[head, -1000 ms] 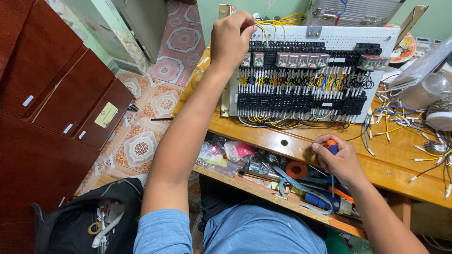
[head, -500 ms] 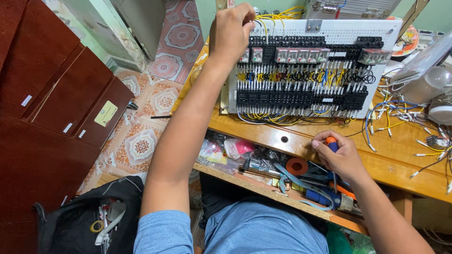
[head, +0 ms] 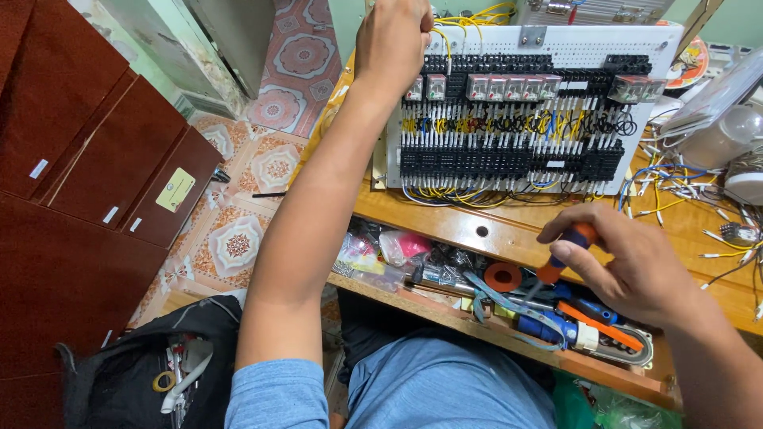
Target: Wiring an electrical control panel by inserting and securing wires into terminal blocks using a screwdriver
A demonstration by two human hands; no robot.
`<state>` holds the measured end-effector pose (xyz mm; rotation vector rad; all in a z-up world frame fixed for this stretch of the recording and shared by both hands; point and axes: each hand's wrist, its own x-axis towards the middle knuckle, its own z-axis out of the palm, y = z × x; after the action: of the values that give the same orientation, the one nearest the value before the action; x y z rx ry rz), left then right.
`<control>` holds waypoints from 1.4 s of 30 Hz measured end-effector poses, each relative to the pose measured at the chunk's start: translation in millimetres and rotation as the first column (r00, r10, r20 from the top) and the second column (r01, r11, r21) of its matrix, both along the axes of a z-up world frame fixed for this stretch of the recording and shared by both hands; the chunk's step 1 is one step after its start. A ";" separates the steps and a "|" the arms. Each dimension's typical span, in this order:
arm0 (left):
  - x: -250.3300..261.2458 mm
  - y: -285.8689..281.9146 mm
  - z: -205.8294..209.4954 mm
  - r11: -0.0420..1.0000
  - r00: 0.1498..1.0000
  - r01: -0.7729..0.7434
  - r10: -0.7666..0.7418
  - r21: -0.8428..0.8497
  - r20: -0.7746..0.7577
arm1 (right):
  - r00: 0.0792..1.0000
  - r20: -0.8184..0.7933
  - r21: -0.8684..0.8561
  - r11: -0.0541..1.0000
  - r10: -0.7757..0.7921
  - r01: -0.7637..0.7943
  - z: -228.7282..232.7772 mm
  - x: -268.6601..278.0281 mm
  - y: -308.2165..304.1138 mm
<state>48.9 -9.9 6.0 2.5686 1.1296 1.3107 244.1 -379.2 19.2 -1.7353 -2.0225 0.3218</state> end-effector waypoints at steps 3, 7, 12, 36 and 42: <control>2.9 0.0 0.3 1.000 1.000 -0.004 0.004 -0.008 -0.017 | 0.992 -0.076 0.297 0.952 0.103 -0.076 32.2 -15.1 0.5; 7.0 7.2 -7.5 0.998 0.998 -0.023 0.026 0.056 -0.055 | 0.943 0.058 0.606 0.739 0.328 -0.294 55.2 -33.8 47.4; 5.4 6.4 -5.6 0.998 0.996 -0.031 0.036 0.062 -0.081 | 0.890 0.223 0.643 0.626 0.397 -0.441 65.5 -56.4 114.1; -0.9 1.2 4.9 0.999 0.997 -0.015 0.017 0.029 -0.078 | 0.843 0.462 0.442 0.753 0.276 -0.488 72.0 -81.7 178.4; -2.4 -0.1 12.6 0.994 0.980 -0.070 0.054 -0.081 -0.191 | 0.559 0.790 0.573 0.627 -0.252 -0.528 68.1 -90.0 189.8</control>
<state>46.5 -9.9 18.6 2.6584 1.2761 1.0202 154.0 -189.4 87.3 -1.1300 -2.3110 -1.4547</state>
